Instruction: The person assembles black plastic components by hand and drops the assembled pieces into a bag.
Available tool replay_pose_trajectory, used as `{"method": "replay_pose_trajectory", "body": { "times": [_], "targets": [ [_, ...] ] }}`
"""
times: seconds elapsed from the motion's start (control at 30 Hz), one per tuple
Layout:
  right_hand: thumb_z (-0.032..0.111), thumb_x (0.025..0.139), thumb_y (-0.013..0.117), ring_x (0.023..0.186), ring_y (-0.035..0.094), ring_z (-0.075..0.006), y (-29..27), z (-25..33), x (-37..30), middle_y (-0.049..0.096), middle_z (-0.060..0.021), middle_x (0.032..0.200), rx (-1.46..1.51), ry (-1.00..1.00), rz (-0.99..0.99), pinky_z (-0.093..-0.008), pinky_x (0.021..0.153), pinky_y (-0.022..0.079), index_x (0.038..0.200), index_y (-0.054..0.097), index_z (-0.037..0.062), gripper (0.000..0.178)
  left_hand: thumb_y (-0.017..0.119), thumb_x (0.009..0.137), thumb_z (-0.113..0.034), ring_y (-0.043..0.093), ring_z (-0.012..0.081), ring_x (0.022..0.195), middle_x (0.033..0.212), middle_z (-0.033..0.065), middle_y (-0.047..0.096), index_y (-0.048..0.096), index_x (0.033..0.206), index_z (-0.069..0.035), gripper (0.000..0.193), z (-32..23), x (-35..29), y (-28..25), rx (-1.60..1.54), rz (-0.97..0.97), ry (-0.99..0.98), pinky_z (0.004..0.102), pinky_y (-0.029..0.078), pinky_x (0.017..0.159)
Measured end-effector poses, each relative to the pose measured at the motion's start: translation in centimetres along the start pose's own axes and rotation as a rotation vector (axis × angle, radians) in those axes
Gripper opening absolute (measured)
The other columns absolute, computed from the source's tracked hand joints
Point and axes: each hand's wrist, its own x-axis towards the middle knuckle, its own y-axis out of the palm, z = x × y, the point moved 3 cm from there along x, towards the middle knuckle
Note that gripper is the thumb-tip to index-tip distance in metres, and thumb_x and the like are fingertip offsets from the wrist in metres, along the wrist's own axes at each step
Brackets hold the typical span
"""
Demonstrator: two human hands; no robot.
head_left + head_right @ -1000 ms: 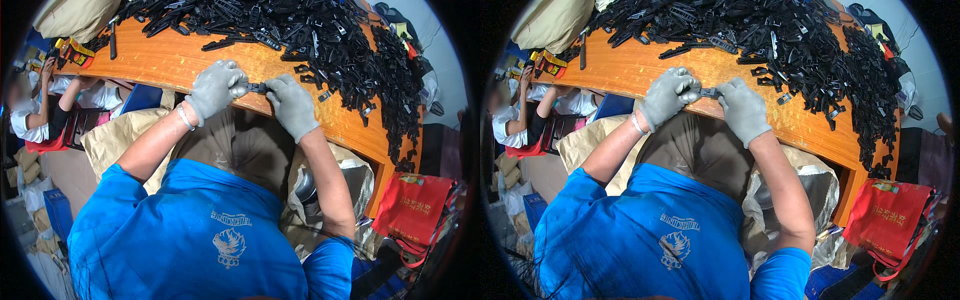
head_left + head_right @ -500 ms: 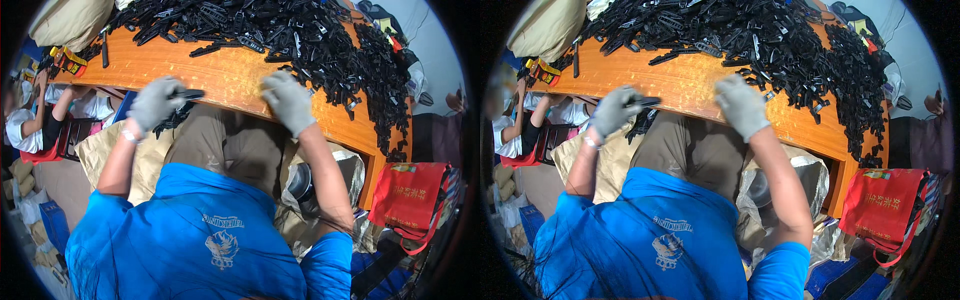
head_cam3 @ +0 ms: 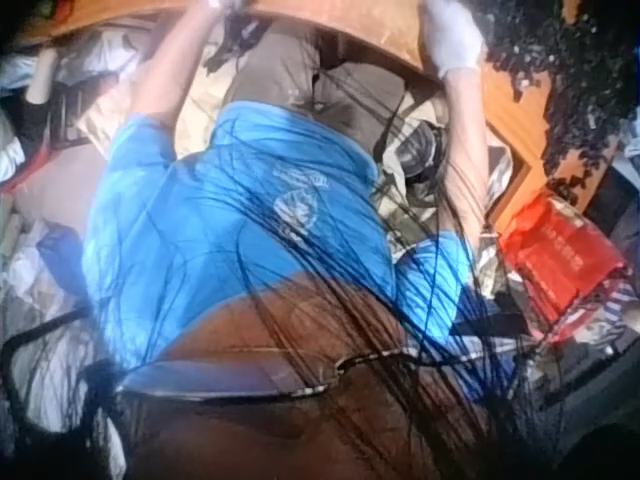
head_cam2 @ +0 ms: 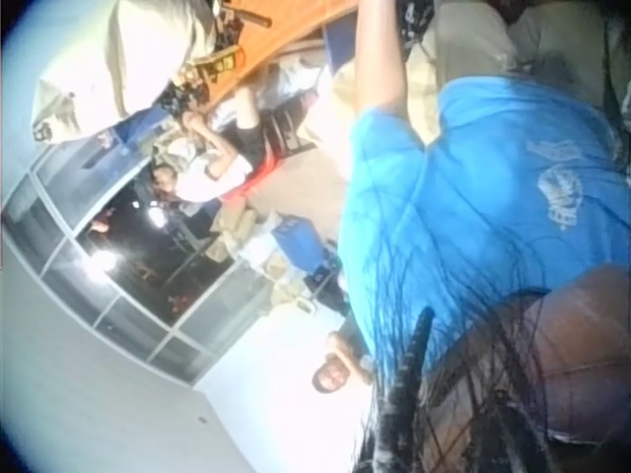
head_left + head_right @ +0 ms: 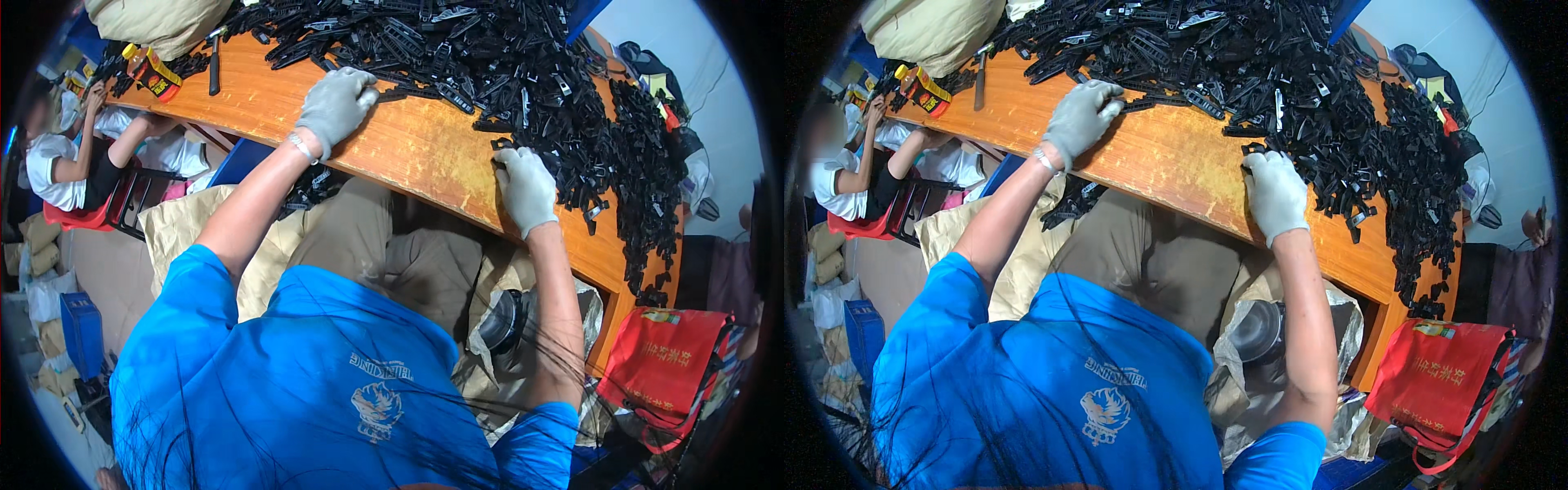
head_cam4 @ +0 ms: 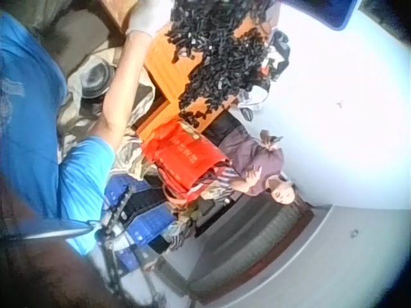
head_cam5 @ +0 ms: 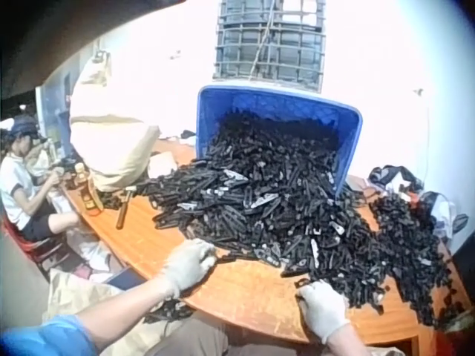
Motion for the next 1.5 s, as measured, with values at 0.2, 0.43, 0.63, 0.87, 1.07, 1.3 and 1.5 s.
{"method": "replay_pose_trajectory", "body": {
  "times": [0.2,0.43,0.63,0.87,1.07,1.3,1.5],
  "targets": [
    [0.007,0.087,0.081,0.099,0.071,-0.0364,0.0,-0.5,0.1,0.069,-0.0124,0.108,0.208,0.026,-0.008,-0.0470,0.083,0.059,0.101,0.078,0.0117,0.015,0.077,0.095,-0.022,0.069,0.0336,0.107,0.107,0.0088,0.076,0.076,0.100,-0.011,0.013,-1.8,-0.6,1.2,-0.016,0.027,-0.069,0.0452,0.055,0.091],
    [0.009,0.097,0.067,0.099,0.073,-0.0407,-0.3,1.6,-0.4,0.068,-0.0166,0.116,0.195,0.035,0.121,-0.0504,0.085,0.060,0.113,0.074,0.0116,0.018,0.082,0.085,-0.011,0.069,0.0324,0.107,0.109,0.0057,0.074,0.071,0.094,-0.011,0.014,-4.3,-3.5,1.2,-0.095,-0.024,0.325,0.0439,0.055,0.091],
    [0.010,0.102,0.060,0.100,0.073,-0.0422,0.0,1.7,-0.2,0.070,-0.0156,0.119,0.132,0.069,0.118,-0.0510,0.086,0.061,0.115,0.073,0.0124,0.019,0.082,0.086,-0.015,0.067,0.0328,0.111,0.111,0.0077,0.074,0.074,0.101,-0.010,0.018,-4.4,-4.4,0.5,-0.225,-0.067,0.227,0.0433,0.052,0.098],
    [0.008,0.097,0.066,0.102,0.073,-0.0379,0.6,0.9,1.4,0.070,-0.0161,0.118,-0.038,0.069,0.310,-0.0481,0.088,0.061,0.112,0.076,0.0102,0.018,0.081,0.088,-0.021,0.066,0.0319,0.105,0.104,0.0074,0.073,0.077,0.103,-0.009,0.019,-3.7,-4.2,1.0,-0.129,0.052,0.101,0.0448,0.052,0.094],
    [0.021,0.092,0.079,0.104,0.073,-0.0319,1.0,7.2,3.2,0.070,-0.0104,0.117,0.370,-0.014,-0.030,-0.0454,0.087,0.060,0.112,0.078,0.0130,0.022,0.082,0.087,-0.019,0.065,0.0321,0.099,0.099,0.0075,0.072,0.076,0.102,-0.010,0.018,-5.1,-4.4,0.9,-0.164,0.086,0.145,0.0447,0.050,0.091],
    [0.021,0.090,0.081,0.098,0.072,-0.0311,3.0,6.8,4.0,0.069,-0.0069,0.108,0.383,0.031,0.100,-0.0448,0.083,0.059,0.108,0.081,0.0174,0.019,0.083,0.086,-0.020,0.064,0.0331,0.100,0.101,0.0061,0.070,0.076,0.100,-0.015,0.017,-4.9,-4.6,1.8,-0.205,0.085,0.209,0.0464,0.053,0.086],
    [0.022,0.090,0.082,0.096,0.072,-0.0311,3.8,8.2,6.1,0.070,-0.0072,0.104,0.375,-0.150,0.052,-0.0445,0.082,0.058,0.105,0.081,0.0159,0.017,0.081,0.090,-0.021,0.064,0.0339,0.103,0.102,0.0068,0.070,0.075,0.098,-0.014,0.013,-5.9,-4.2,2.4,-0.203,0.076,0.203,0.0462,0.053,0.089]
  ]
}}
